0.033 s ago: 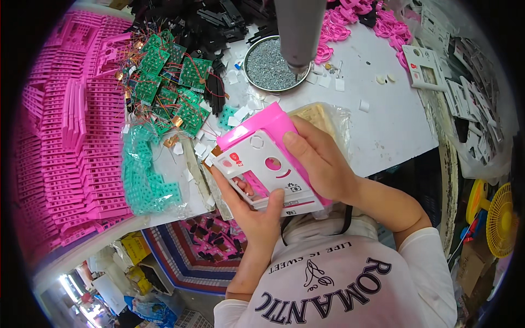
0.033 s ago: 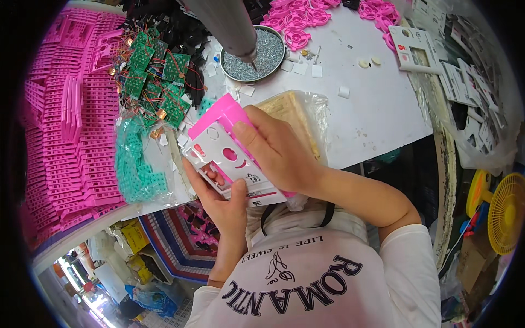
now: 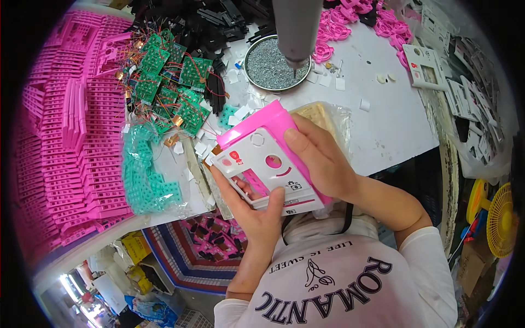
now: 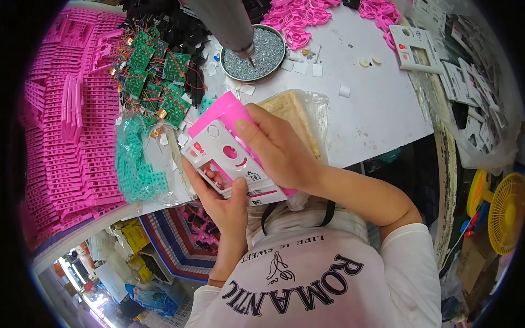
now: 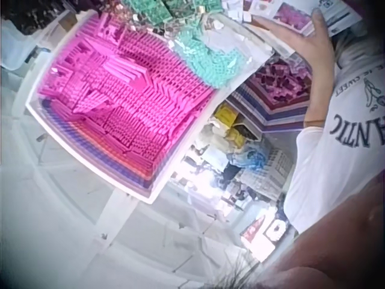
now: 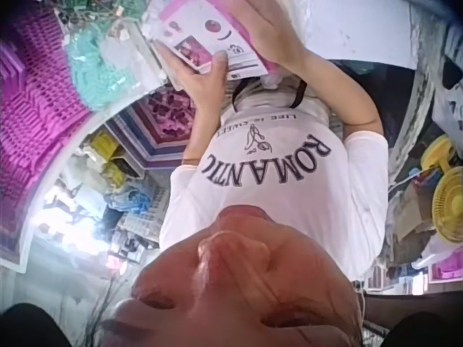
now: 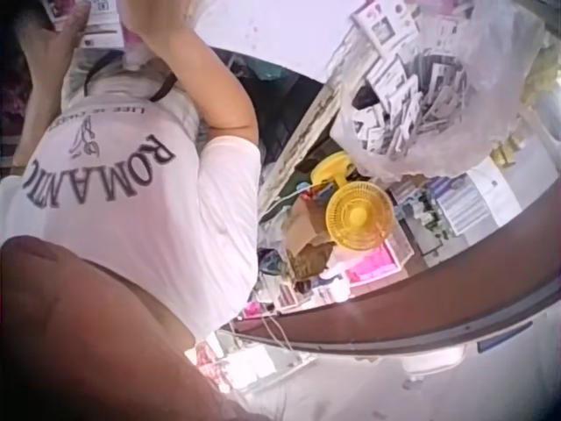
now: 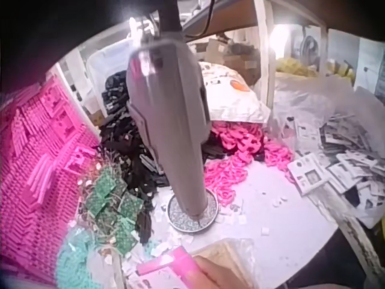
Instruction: Assembling small components into a pink tray and sliding them into a plastic packaging sleeve.
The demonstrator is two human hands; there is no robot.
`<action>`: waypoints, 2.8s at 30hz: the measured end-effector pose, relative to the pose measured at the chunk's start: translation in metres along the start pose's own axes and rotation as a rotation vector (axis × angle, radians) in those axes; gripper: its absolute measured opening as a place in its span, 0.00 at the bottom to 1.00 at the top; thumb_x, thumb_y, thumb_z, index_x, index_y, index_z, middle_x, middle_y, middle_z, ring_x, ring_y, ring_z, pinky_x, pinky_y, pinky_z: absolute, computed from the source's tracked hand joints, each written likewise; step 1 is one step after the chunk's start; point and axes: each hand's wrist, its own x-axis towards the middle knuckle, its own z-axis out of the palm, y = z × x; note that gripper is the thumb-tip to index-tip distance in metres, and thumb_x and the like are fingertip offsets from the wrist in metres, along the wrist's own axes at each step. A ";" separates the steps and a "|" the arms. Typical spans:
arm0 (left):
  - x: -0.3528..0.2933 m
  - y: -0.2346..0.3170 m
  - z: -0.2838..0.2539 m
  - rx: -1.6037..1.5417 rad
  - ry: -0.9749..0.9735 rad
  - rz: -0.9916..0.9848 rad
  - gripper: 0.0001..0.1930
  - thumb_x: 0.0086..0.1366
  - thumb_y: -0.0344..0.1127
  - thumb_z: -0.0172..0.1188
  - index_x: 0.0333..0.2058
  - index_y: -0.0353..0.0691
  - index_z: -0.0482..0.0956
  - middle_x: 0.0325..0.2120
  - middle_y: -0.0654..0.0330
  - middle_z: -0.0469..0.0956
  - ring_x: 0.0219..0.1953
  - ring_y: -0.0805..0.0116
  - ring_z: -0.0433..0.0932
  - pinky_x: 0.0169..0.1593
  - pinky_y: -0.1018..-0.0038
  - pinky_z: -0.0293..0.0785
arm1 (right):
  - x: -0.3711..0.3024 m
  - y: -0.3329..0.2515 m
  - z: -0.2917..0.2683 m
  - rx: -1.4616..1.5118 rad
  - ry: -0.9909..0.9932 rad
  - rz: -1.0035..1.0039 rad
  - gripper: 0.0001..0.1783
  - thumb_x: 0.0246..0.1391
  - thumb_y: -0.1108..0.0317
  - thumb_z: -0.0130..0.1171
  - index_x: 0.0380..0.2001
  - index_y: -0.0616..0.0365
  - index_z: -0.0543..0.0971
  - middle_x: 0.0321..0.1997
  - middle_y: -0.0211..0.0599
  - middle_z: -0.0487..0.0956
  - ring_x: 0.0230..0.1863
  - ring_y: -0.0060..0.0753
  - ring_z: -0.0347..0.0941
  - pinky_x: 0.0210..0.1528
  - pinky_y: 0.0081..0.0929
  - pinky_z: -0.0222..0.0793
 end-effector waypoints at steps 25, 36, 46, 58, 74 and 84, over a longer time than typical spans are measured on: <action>0.027 -0.015 -0.021 -0.218 0.040 0.031 0.44 0.67 0.33 0.63 0.73 0.33 0.45 0.68 0.47 0.60 0.67 0.57 0.67 0.68 0.62 0.64 | -0.011 -0.012 -0.017 -0.422 -0.421 0.035 0.25 0.55 0.63 0.66 0.53 0.63 0.73 0.39 0.40 0.81 0.40 0.33 0.78 0.44 0.30 0.73; 0.029 -0.019 -0.024 -0.348 0.031 0.068 0.46 0.68 0.43 0.65 0.73 0.32 0.45 0.69 0.48 0.59 0.68 0.56 0.65 0.69 0.61 0.63 | -0.029 -0.013 -0.013 -0.644 -0.366 -0.207 0.24 0.56 0.54 0.66 0.43 0.63 0.73 0.26 0.49 0.78 0.30 0.52 0.78 0.32 0.42 0.71; 0.025 -0.017 -0.025 -0.473 -0.056 -0.116 0.55 0.64 0.52 0.69 0.74 0.31 0.41 0.71 0.51 0.56 0.70 0.60 0.62 0.70 0.64 0.60 | -0.023 -0.015 -0.018 -0.654 -0.511 -0.285 0.19 0.53 0.58 0.64 0.40 0.60 0.73 0.28 0.43 0.76 0.34 0.51 0.76 0.34 0.44 0.69; 0.025 -0.016 -0.014 -0.111 0.078 0.177 0.49 0.71 0.59 0.56 0.73 0.29 0.44 0.68 0.47 0.60 0.66 0.58 0.66 0.67 0.62 0.63 | -0.037 -0.015 -0.004 -0.750 -0.381 -0.226 0.22 0.50 0.59 0.65 0.42 0.62 0.72 0.28 0.45 0.76 0.32 0.51 0.76 0.33 0.43 0.70; 0.047 -0.016 -0.045 -0.711 0.244 -0.388 0.30 0.80 0.53 0.39 0.65 0.32 0.63 0.57 0.52 0.74 0.57 0.61 0.77 0.60 0.62 0.74 | -0.025 -0.010 -0.015 -0.572 -0.472 -0.201 0.23 0.54 0.55 0.68 0.40 0.63 0.74 0.27 0.45 0.76 0.30 0.50 0.77 0.32 0.40 0.71; 0.043 0.006 -0.028 -0.129 0.030 0.182 0.23 0.78 0.52 0.48 0.36 0.35 0.74 0.35 0.61 0.79 0.36 0.79 0.75 0.42 0.79 0.71 | -0.016 -0.007 -0.010 -0.146 -0.031 -0.068 0.18 0.63 0.62 0.64 0.47 0.66 0.79 0.36 0.33 0.84 0.33 0.17 0.77 0.35 0.22 0.74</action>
